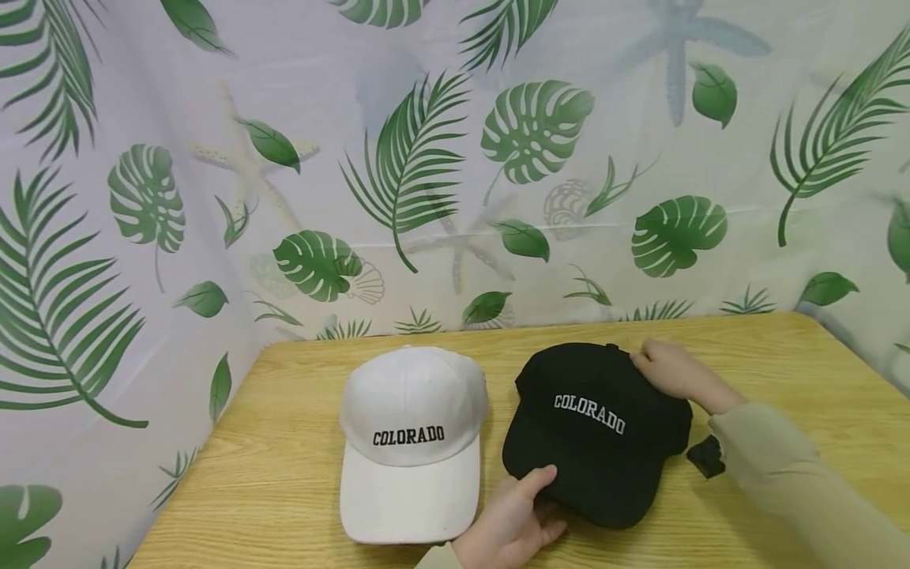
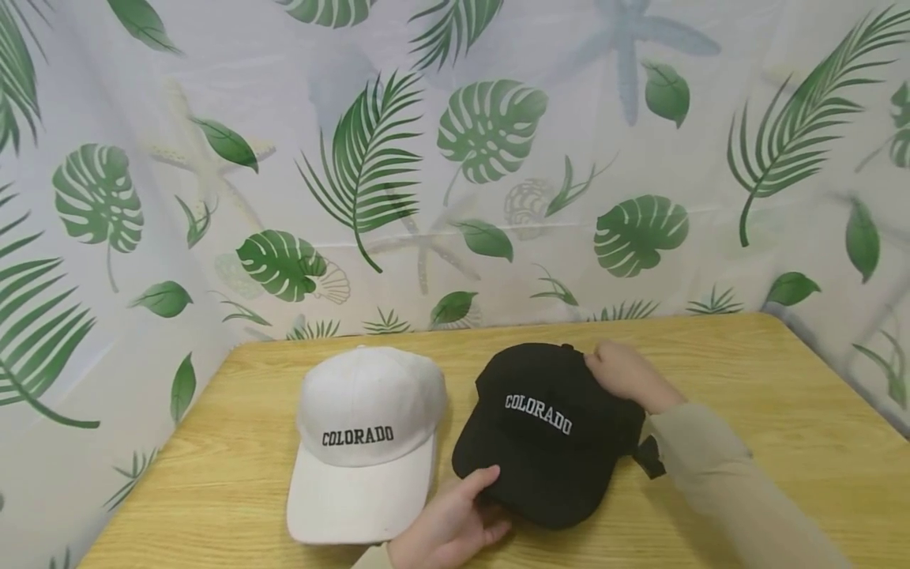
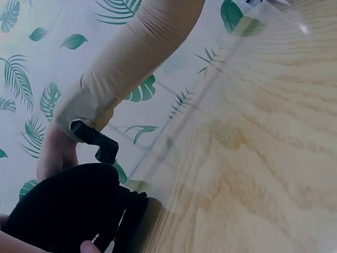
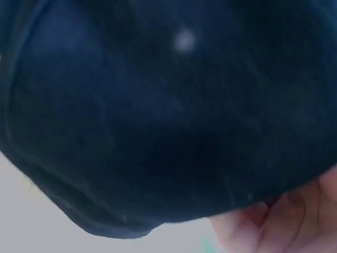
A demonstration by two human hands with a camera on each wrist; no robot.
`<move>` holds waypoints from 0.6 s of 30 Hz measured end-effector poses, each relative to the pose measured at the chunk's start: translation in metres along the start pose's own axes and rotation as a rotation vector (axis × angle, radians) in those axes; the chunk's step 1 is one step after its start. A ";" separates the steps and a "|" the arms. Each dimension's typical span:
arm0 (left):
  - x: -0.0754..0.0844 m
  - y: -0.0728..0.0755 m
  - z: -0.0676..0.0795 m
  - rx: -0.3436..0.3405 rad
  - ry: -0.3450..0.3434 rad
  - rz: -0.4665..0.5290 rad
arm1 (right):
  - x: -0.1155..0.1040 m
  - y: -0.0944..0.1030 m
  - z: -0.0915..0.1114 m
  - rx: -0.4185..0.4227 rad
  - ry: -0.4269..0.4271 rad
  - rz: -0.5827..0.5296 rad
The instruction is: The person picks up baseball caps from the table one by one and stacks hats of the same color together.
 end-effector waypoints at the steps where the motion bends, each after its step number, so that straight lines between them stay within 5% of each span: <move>1: 0.000 0.001 0.000 0.011 -0.008 0.003 | 0.000 0.000 -0.001 -0.006 0.006 -0.027; 10: 0.000 0.008 -0.001 0.082 -0.039 0.020 | 0.003 -0.004 -0.013 -0.048 0.075 -0.237; 18: 0.002 0.008 -0.001 0.110 -0.047 0.008 | 0.003 -0.002 -0.020 0.043 0.064 -0.049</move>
Point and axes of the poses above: each hand's wrist, its own z-axis away from the middle knuckle, its own y-axis out of the back of the hand, x = y × z, the point moved 9 cm from there along -z, towards the middle knuckle, and after that the axes turned 9 degrees about y, right-handed, at the moved point
